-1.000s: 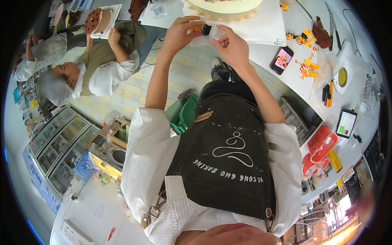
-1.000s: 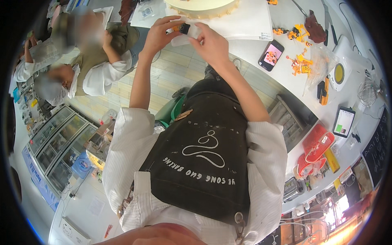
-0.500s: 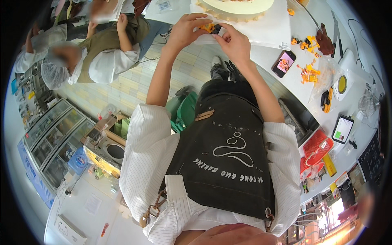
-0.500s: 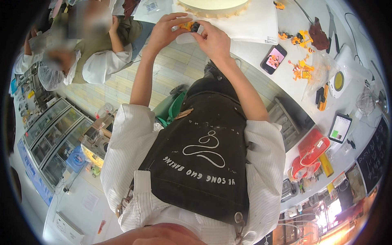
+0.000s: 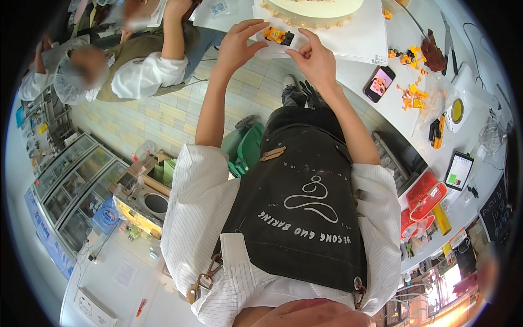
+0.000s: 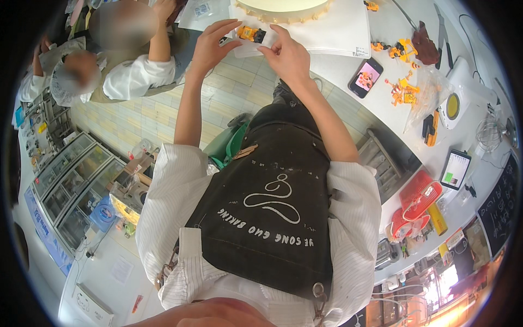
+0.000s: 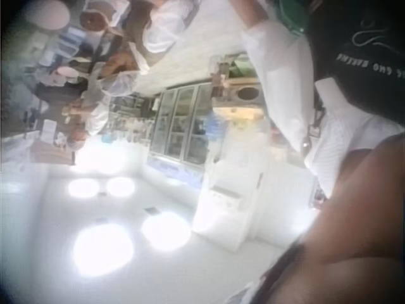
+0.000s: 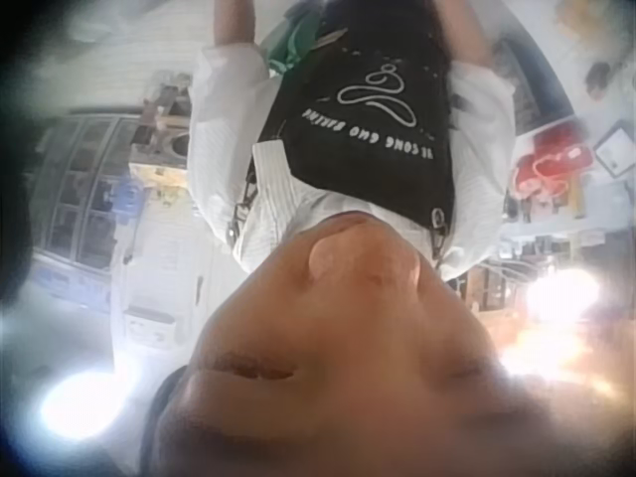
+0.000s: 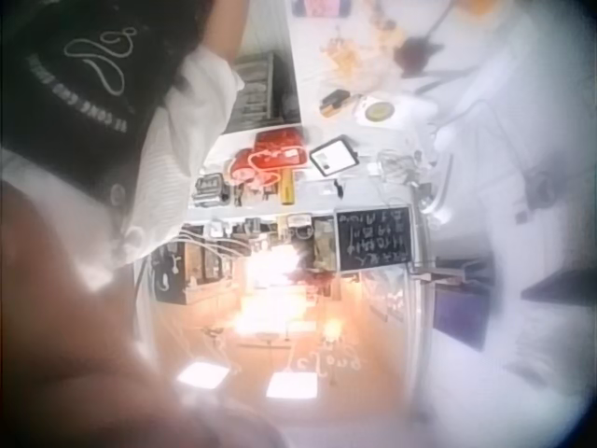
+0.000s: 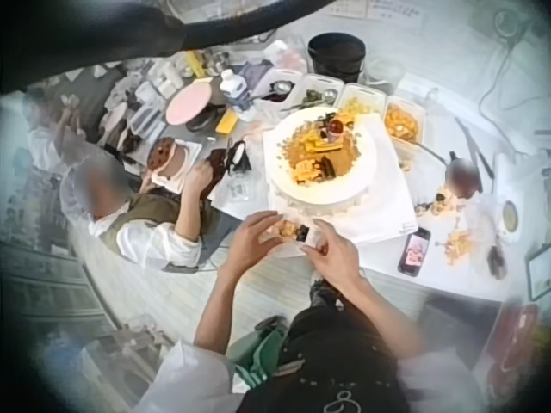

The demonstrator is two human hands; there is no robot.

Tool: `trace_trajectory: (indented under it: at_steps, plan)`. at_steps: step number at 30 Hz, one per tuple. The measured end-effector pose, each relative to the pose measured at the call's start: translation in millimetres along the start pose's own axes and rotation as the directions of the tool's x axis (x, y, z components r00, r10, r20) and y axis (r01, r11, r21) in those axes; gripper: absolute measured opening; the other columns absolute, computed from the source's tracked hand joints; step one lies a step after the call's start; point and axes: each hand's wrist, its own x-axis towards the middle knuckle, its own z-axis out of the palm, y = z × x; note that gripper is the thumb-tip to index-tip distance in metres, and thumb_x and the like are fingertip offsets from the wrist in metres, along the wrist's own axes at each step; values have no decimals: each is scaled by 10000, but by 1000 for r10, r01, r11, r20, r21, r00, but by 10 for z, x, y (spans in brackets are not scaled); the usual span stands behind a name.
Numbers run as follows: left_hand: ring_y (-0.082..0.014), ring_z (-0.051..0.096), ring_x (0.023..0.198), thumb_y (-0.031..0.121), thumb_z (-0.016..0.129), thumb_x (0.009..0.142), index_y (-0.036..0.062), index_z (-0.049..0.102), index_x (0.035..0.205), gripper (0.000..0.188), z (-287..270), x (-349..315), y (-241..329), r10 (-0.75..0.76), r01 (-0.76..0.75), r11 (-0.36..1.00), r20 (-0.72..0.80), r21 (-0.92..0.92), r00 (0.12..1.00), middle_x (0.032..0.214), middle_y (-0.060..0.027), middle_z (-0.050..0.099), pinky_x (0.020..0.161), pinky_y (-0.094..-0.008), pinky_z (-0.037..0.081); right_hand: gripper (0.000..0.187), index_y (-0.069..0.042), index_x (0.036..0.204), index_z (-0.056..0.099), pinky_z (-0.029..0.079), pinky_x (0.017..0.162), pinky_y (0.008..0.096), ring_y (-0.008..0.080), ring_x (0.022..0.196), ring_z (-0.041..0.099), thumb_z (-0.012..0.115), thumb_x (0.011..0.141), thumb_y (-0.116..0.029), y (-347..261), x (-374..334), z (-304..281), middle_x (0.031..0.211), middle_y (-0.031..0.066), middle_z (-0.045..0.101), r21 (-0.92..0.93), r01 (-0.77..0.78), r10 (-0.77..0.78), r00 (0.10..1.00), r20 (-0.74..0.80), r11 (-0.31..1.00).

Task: The person assembles small yellow and black construction vehicle toys using a hot glue gun. They pick up parts, apply glue, attach components, and place the assembled toys on a white board. The person also handles a larger excavator toy and positions it on the board.

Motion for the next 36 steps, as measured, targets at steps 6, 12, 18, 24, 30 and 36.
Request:
trace_trajectory:
  at_steps: [6,12,18,24,30,36]
  plan:
    - [-183,672,1016,120,852,764,170,696,1280,541,-92,-159,51,-27,26,1000,-59,-17,998,1275,-35,680,722,-287,536,526,-112,1322,600,517,598,308,169,628,644,793,859,-271,101,-163,-87,720,28,684,90,-55,54,998,16,994]
    - [-134,654,1008,68,834,801,106,669,1306,532,-70,-526,119,-337,308,924,-106,-226,935,1286,-46,659,700,-260,505,325,-82,1231,669,463,587,226,49,609,544,748,923,-151,611,-732,-338,685,-8,621,206,-93,96,995,-6,974]
    - [-223,630,1132,188,670,985,-7,509,1415,498,364,-798,81,-688,471,95,284,-877,668,1298,-124,624,972,-350,505,250,-65,1192,693,444,601,206,31,644,536,716,955,-137,1135,-1496,-553,724,-22,626,290,-295,322,945,-50,910]
    - [-207,629,1140,227,601,1029,-16,450,1453,511,450,-630,141,-595,494,-35,415,-869,688,1277,-105,629,973,-358,504,223,-69,1172,709,461,619,217,41,655,551,698,969,-159,1150,-1888,-615,742,-13,654,313,-385,443,885,-141,868]
    - [-174,617,1113,217,600,1024,-5,469,1448,497,551,-657,134,-604,456,-51,391,-888,695,1244,-68,639,993,-346,487,220,-60,1156,715,490,636,227,51,672,593,705,959,-157,1222,-2209,-666,757,8,683,328,-387,456,875,-163,862]
    - [-216,573,1230,222,567,1030,27,439,1464,492,744,-897,275,-638,237,-223,325,-946,698,1373,-99,591,1054,-354,456,246,-54,1167,709,508,658,255,81,697,618,711,945,-160,1404,-2496,-857,793,41,705,320,-306,368,917,-155,897]
